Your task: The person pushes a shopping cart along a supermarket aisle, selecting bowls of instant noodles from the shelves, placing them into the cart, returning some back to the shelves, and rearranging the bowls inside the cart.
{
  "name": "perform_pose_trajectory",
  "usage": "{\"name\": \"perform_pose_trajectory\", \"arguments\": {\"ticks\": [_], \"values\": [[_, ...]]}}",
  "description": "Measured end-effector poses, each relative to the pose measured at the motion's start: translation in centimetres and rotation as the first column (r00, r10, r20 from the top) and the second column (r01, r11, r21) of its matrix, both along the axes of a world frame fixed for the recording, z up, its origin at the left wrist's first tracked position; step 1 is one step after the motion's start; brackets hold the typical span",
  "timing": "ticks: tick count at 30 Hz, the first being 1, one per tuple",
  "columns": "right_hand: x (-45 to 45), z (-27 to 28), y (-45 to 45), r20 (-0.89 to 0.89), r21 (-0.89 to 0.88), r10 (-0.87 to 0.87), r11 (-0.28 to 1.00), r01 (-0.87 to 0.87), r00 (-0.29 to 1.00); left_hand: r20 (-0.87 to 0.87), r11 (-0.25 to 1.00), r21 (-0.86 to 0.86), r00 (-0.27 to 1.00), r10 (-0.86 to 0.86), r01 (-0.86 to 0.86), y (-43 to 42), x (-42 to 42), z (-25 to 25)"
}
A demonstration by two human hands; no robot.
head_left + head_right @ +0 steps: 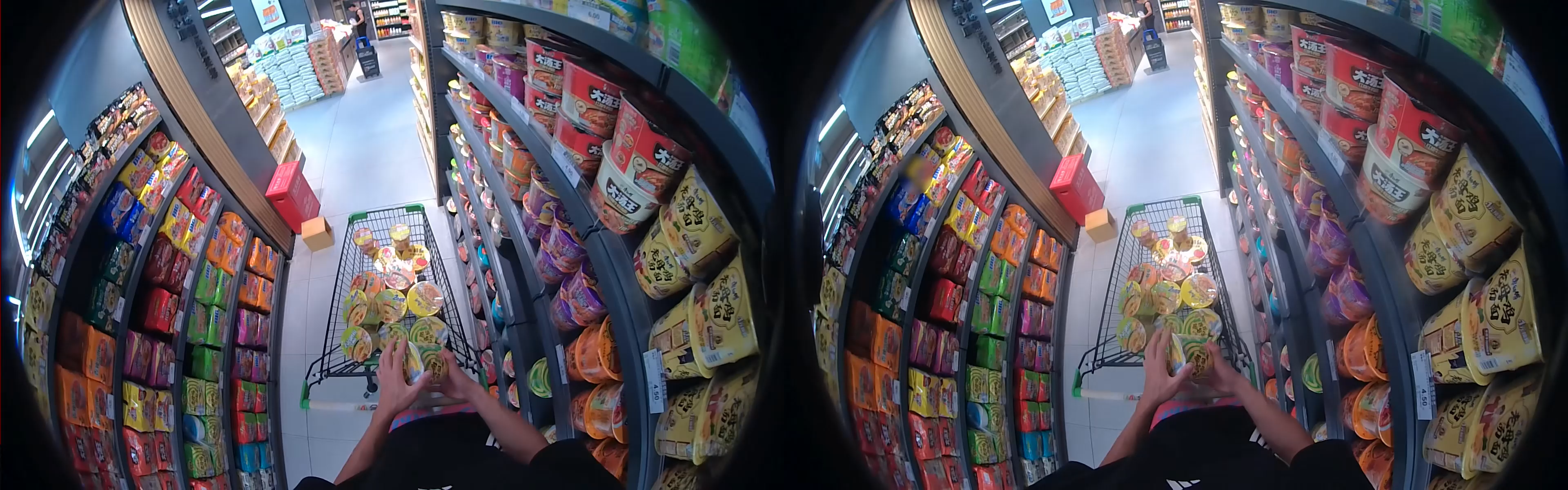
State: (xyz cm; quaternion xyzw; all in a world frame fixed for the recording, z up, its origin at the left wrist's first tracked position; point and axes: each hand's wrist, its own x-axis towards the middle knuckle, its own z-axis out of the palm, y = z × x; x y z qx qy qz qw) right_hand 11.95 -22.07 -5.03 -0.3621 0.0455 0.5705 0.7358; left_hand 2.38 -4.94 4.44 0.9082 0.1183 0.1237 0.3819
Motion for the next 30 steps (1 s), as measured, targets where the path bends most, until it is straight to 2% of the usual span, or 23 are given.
{"name": "perform_pose_trajectory", "arguments": {"ticks": [8,11,12,15,17,19,20,23,27,29,30], "values": [[-0.2,-0.1,0.0,0.068,-0.042,-0.023,0.999,0.026,0.997,0.096,0.999,-0.041,0.995,0.029,-0.025,0.3,0.1,-0.8],[-1.8,-1.0,0.4,0.510,-0.132,-0.089,0.975,0.180,0.855,0.093,0.990,-0.095,0.989,0.114,-0.105,0.2,0.3,-1.1],[-2.1,1.6,0.1,0.481,-0.154,-0.098,0.969,0.195,0.871,0.093,0.983,-0.123,0.985,0.146,-0.134,0.3,0.4,-1.4],[-3.5,1.0,-0.9,0.833,-0.153,-0.034,0.945,0.289,0.552,0.087,0.957,-0.223,0.974,0.208,-0.185,-0.6,1.2,-1.4],[-4.3,0.7,-1.8,0.859,-0.275,0.089,0.911,0.307,0.504,0.062,0.940,-0.285,0.975,0.214,-0.188,-1.5,1.5,-0.7],[-4.4,2.5,-3.0,0.868,-0.359,0.176,0.868,0.342,0.465,0.047,0.956,-0.272,0.990,0.131,-0.114,-2.1,1.7,-1.5],[-4.6,3.8,-3.7,0.879,-0.329,0.129,0.861,0.388,0.459,0.039,0.959,-0.271,0.995,0.095,-0.081,-2.6,1.8,-1.2],[-4.9,5.5,-5.0,0.965,-0.216,0.089,0.807,0.550,0.249,-0.023,0.946,-0.324,1.000,0.021,-0.028,-3.9,2.0,-0.7],[-5.3,7.8,-6.2,0.980,-0.198,0.130,0.728,0.656,0.152,-0.019,0.913,-0.408,1.000,0.006,-0.013,-5.4,2.2,-1.7],[-5.3,8.1,-6.5,0.977,-0.212,0.125,0.704,0.677,0.175,0.011,0.902,-0.431,1.000,-0.016,0.019,-5.6,2.4,-1.8],[-5.2,7.6,-6.7,0.979,-0.201,0.116,0.697,0.688,0.168,0.020,0.932,-0.360,0.999,-0.036,0.041,-5.5,2.4,-1.5]]}}
